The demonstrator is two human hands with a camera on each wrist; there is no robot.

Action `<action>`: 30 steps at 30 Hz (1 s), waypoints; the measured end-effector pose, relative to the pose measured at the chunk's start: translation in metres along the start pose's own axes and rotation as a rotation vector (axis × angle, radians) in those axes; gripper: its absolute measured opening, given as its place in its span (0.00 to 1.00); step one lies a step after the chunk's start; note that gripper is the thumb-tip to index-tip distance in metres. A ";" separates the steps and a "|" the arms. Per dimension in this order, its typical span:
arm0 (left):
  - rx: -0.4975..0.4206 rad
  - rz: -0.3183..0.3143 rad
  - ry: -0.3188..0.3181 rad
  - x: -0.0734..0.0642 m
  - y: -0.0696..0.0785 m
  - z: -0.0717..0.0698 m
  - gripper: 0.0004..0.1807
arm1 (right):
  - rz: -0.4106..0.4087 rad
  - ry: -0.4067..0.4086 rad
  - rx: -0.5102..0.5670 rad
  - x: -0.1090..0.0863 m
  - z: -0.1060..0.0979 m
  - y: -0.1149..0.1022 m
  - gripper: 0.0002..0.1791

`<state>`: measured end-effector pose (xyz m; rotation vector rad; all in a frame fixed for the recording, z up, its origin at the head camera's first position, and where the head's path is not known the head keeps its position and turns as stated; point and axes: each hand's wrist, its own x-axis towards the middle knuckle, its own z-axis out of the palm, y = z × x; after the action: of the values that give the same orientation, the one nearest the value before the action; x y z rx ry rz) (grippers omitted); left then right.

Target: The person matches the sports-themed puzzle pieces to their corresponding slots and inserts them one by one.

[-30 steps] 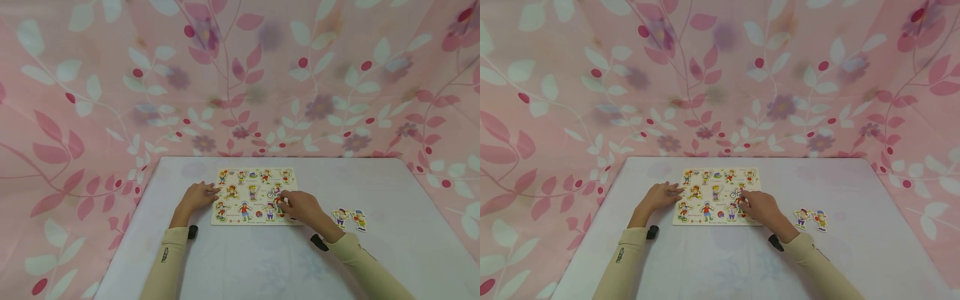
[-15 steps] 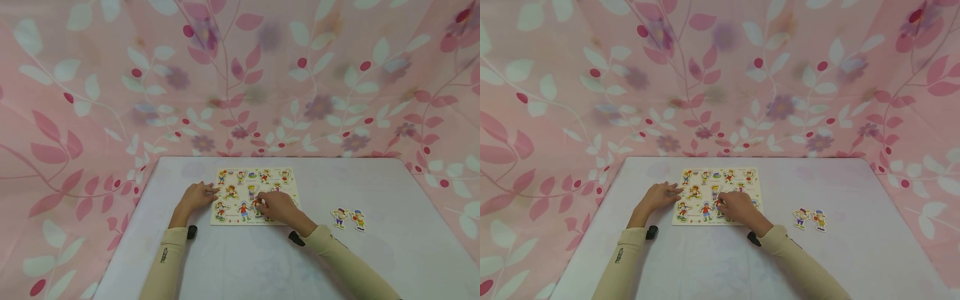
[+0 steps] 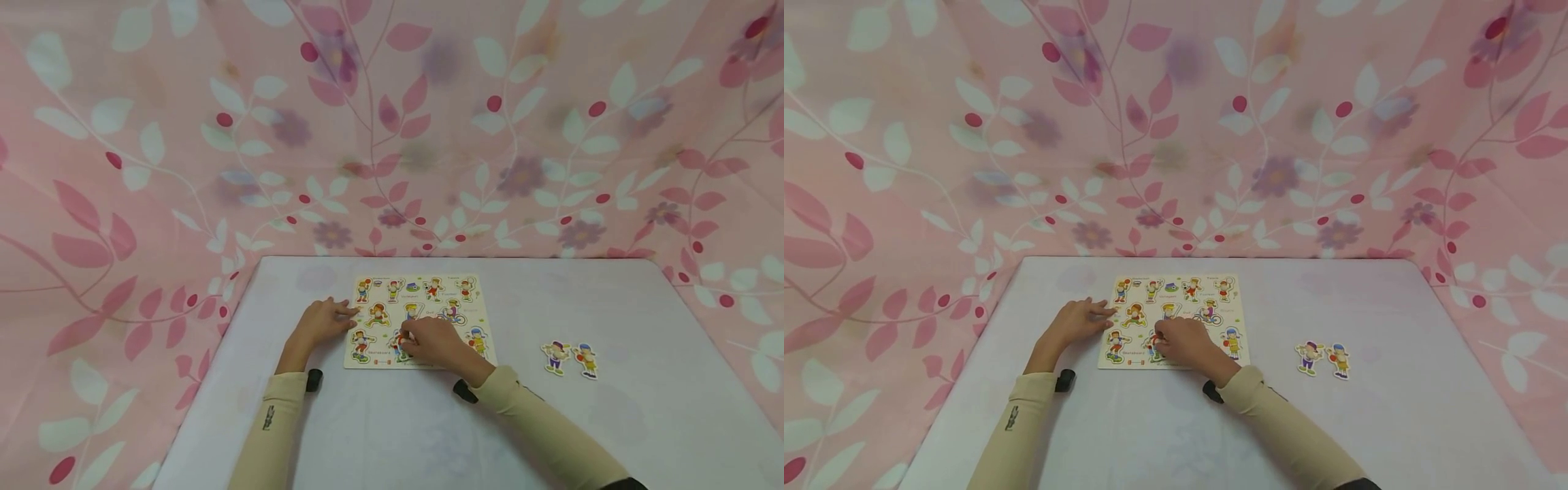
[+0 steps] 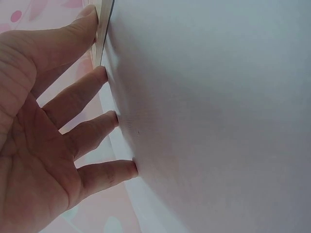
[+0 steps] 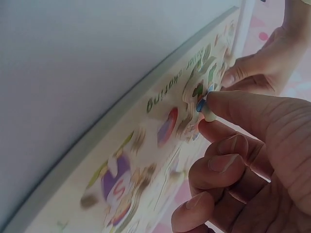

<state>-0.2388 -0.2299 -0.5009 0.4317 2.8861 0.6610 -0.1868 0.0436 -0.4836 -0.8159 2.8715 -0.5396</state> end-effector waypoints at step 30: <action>0.025 0.022 0.002 0.000 0.001 -0.001 0.20 | 0.075 0.025 0.032 -0.011 -0.011 0.003 0.06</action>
<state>-0.2386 -0.2294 -0.4996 0.4670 2.8990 0.6292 -0.1809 0.0556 -0.4745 -0.6986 2.8944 -0.5896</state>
